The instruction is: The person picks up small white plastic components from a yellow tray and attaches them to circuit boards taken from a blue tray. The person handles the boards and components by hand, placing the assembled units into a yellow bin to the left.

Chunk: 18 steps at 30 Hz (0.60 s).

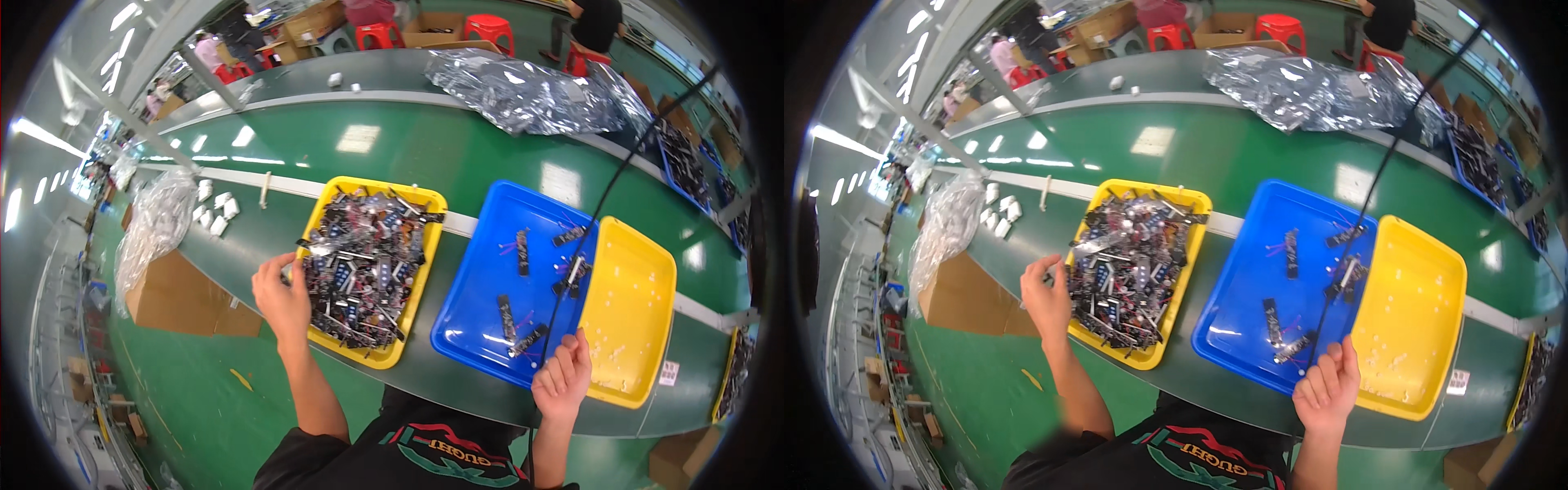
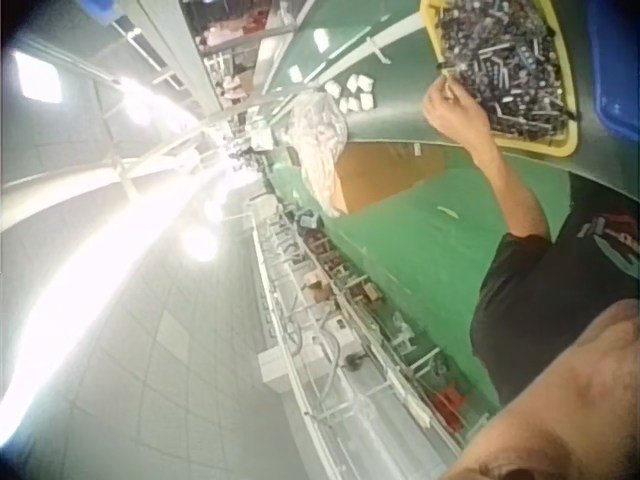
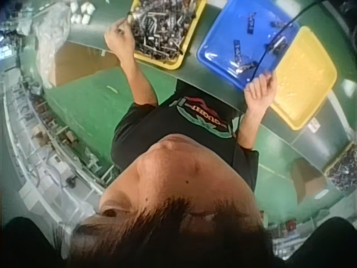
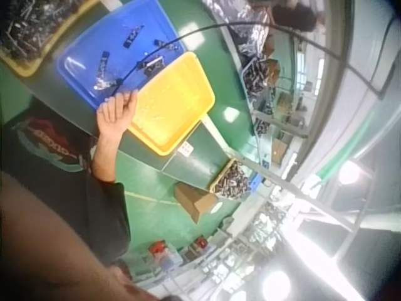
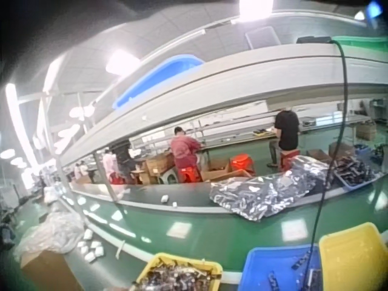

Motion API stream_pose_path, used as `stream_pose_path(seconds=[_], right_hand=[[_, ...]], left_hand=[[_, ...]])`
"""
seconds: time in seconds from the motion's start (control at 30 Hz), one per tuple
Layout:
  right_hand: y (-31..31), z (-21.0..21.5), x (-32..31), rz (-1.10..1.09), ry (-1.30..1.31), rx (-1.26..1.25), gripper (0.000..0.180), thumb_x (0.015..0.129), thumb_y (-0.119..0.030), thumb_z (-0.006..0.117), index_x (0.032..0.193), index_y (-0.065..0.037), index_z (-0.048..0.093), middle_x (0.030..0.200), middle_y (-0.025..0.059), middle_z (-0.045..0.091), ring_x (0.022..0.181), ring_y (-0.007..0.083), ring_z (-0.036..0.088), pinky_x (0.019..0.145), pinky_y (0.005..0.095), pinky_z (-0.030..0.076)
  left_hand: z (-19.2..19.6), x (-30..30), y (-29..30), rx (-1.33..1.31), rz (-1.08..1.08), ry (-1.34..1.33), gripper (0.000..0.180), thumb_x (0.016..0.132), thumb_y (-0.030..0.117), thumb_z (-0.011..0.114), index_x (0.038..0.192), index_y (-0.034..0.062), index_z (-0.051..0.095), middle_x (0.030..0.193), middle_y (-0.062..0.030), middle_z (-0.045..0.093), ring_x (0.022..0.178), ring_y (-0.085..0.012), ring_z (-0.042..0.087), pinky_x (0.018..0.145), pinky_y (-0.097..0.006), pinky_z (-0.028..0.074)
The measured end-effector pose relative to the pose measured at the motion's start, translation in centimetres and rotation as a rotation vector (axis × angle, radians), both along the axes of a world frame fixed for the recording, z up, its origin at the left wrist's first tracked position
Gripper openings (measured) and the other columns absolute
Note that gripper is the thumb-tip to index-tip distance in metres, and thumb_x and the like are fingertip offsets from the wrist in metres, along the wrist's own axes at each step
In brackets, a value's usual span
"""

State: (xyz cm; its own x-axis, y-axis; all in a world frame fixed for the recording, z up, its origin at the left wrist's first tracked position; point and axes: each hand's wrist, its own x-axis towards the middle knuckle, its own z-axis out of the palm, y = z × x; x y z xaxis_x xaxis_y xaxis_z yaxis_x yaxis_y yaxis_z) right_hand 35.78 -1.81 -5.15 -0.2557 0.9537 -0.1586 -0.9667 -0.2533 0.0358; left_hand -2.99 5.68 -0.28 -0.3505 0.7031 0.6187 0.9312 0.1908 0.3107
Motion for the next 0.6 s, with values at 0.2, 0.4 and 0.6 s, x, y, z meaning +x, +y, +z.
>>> stream_pose_path(seconds=[0.2, 0.4, 0.6], right_hand=[[0.7, 1.1, -0.3, -0.157, 0.031, -0.122, 0.021, 0.08, -0.007, 0.048, 0.097, -0.002, 0.057, 0.068, 0.0006, 0.033, 0.063, 0.0133, 0.035, 0.056, 0.0261, 0.031], [1.5, 3.5, 0.4, -0.267, -0.261, -0.517, 0.034, 0.095, -0.006, 0.039, 0.127, 0.001, 0.045, 0.085, 0.0097, 0.056, 0.067, 0.0156, 0.052, 0.058, 0.0212, 0.045], [-1.4, -0.3, 3.1, -0.257, -0.067, 0.114, 0.036, 0.103, -0.027, 0.032, 0.113, -0.003, 0.057, 0.052, -0.0023, 0.041, 0.037, 0.0073, 0.034, 0.034, 0.0201, 0.029]], left_hand=[[-1.1, -0.3, 0.1, -0.001, -0.092, -0.097, 0.019, 0.086, 0.012, 0.059, 0.101, 0.0017, 0.064, 0.096, -0.0143, 0.063, 0.096, -0.03, 0.055, 0.086, -0.04, 0.042], [0.9, 4.4, -1.7, 0.339, -0.2, -0.112, 0.02, 0.086, 0.0, 0.058, 0.106, -0.003, 0.059, 0.097, -0.0131, 0.063, 0.09, -0.0244, 0.058, 0.083, -0.034, 0.044], [0.2, 15.4, -4.1, -0.193, -0.892, -0.173, 0.017, 0.079, -0.006, 0.061, 0.095, 0.001, 0.064, 0.088, -0.0099, 0.063, 0.077, -0.0166, 0.058, 0.068, -0.027, 0.046]])
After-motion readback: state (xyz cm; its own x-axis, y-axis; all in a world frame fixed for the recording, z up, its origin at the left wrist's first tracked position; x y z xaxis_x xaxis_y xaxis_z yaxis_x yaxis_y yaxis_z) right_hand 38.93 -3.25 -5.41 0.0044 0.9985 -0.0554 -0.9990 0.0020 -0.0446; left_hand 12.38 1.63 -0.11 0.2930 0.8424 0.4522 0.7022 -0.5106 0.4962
